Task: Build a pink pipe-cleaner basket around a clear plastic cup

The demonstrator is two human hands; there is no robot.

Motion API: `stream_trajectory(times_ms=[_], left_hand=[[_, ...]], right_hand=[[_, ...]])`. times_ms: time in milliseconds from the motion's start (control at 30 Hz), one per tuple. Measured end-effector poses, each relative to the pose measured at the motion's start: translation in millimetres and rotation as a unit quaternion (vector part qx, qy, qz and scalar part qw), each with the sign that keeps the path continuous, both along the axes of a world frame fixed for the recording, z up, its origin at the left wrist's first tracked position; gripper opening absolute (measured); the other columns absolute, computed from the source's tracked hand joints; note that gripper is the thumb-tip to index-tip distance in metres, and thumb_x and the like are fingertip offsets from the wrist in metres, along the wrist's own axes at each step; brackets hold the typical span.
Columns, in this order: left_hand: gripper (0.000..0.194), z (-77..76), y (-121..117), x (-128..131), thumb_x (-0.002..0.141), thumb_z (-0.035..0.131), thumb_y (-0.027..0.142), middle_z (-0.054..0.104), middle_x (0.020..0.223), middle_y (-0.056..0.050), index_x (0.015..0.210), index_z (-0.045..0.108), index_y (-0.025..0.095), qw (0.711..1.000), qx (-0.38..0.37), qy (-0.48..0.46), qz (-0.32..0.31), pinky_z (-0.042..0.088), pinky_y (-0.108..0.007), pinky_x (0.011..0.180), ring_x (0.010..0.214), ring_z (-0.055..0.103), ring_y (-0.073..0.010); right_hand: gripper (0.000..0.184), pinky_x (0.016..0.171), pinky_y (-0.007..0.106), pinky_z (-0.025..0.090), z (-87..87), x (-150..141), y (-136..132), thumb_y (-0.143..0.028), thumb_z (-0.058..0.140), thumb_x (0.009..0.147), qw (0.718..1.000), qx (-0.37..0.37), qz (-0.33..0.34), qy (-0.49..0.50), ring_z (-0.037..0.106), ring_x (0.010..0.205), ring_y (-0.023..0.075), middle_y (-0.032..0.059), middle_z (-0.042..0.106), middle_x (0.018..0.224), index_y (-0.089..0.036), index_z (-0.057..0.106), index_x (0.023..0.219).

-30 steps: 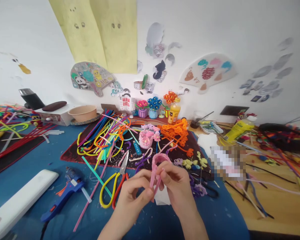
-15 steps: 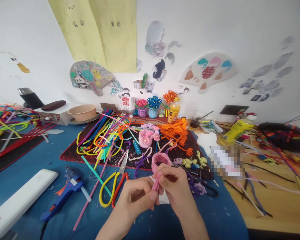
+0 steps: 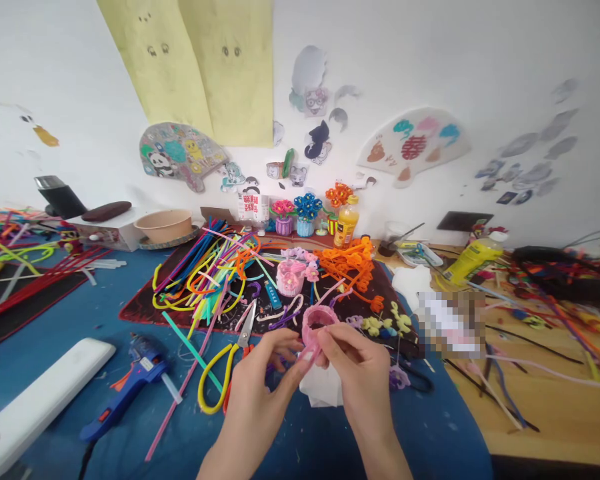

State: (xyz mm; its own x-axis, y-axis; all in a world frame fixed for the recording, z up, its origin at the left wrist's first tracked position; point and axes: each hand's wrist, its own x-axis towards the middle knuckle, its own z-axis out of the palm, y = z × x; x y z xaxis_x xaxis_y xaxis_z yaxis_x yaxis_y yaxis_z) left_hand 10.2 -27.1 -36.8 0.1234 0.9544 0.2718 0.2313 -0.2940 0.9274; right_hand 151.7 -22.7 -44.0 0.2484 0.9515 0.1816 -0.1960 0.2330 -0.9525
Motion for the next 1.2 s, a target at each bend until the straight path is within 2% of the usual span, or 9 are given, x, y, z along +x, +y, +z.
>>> stream_trajectory(times_ms=[33,100,167,200,333,600,867,1067,1200], left_hand=[[0.022,-2.0,0,0,0.085,0.070,0.026,0.075,0.091,-0.002,0.106,0.066,0.024,0.992,0.096,0.077,0.030,0.050,-0.026,0.069,0.078,0.068,-0.0169],[0.024,-4.5,-1,1,0.089,0.065,0.020,0.076,0.096,-0.004,0.112,0.063,0.022,0.934,0.269,0.224,0.067,0.053,-0.028,0.072,0.081,0.071,-0.0186],[0.020,-5.4,-2,3,0.091,0.060,0.017,0.077,0.094,-0.007,0.111,0.062,0.017,0.880,0.357,0.304,0.081,0.054,-0.030,0.072,0.079,0.073,-0.0206],[0.019,-5.7,-2,3,0.092,0.059,0.016,0.077,0.093,-0.008,0.110,0.062,0.015,0.865,0.374,0.323,0.086,0.054,-0.031,0.071,0.077,0.073,-0.0214],[0.021,-10.1,-5,4,0.092,0.056,0.010,0.078,0.096,-0.012,0.112,0.061,0.012,0.854,0.390,0.334,0.082,0.056,-0.033,0.075,0.084,0.075,-0.0235],[0.028,-17.1,-9,0,0.091,0.055,0.004,0.076,0.102,-0.015,0.118,0.059,0.008,0.855,0.396,0.325,0.084,0.055,-0.031,0.085,0.094,0.073,-0.0230],[0.025,-12.2,-6,1,0.097,0.043,0.006,0.076,0.095,-0.015,0.112,0.062,0.004,0.845,0.437,0.296,0.084,0.058,-0.027,0.079,0.092,0.074,-0.0202],[0.021,-12.0,-5,2,0.093,0.054,0.006,0.076,0.095,-0.015,0.112,0.063,0.004,0.849,0.423,0.301,0.093,0.059,-0.028,0.076,0.088,0.074,-0.0215],[0.025,-11.2,-5,1,0.097,0.043,0.006,0.076,0.095,-0.016,0.113,0.062,0.003,0.849,0.427,0.302,0.080,0.058,-0.026,0.076,0.089,0.074,-0.0203]], right_hand=[[0.018,0.050,0.024,0.045,-1.6,-2,-1,-0.032,0.074,0.082,1.000,-0.001,-0.027,-0.010,0.054,0.052,0.0126,-0.0007,0.060,0.057,-0.019,0.074,0.070],[0.020,0.051,0.023,0.044,-5.0,-6,-4,-0.033,0.074,0.083,0.998,-0.011,-0.064,-0.018,0.052,0.054,0.0119,-0.0013,0.059,0.059,-0.019,0.072,0.068],[0.022,0.053,0.023,0.043,-8.0,-11,-6,-0.033,0.073,0.083,0.996,-0.022,-0.086,-0.015,0.052,0.058,0.0118,-0.0014,0.059,0.062,-0.019,0.070,0.067],[0.022,0.055,0.023,0.044,-9.1,-14,-7,-0.034,0.074,0.083,0.995,-0.023,-0.093,-0.013,0.052,0.060,0.0122,-0.0012,0.059,0.064,-0.019,0.069,0.068],[0.020,0.064,0.024,0.047,-10.4,-20,-9,-0.033,0.074,0.082,0.993,-0.018,-0.112,-0.013,0.056,0.069,0.0145,0.0008,0.064,0.072,-0.018,0.069,0.069],[0.016,0.065,0.021,0.047,-11.7,-21,-14,-0.033,0.076,0.081,0.991,-0.020,-0.130,0.019,0.056,0.068,0.0123,-0.0014,0.065,0.071,-0.020,0.073,0.073],[0.023,0.062,0.023,0.047,-14.8,-21,-15,-0.039,0.078,0.078,0.985,-0.049,-0.157,0.058,0.057,0.067,0.0147,0.0014,0.066,0.070,-0.017,0.074,0.072],[0.021,0.059,0.023,0.047,-15.7,-21,-13,-0.037,0.079,0.076,0.981,-0.036,-0.172,0.080,0.057,0.065,0.0148,0.0021,0.066,0.070,-0.017,0.075,0.072],[0.022,0.059,0.024,0.048,-14.3,-21,-13,-0.038,0.080,0.075,0.981,-0.039,-0.168,0.090,0.057,0.066,0.0156,0.0035,0.067,0.070,-0.016,0.074,0.072]])
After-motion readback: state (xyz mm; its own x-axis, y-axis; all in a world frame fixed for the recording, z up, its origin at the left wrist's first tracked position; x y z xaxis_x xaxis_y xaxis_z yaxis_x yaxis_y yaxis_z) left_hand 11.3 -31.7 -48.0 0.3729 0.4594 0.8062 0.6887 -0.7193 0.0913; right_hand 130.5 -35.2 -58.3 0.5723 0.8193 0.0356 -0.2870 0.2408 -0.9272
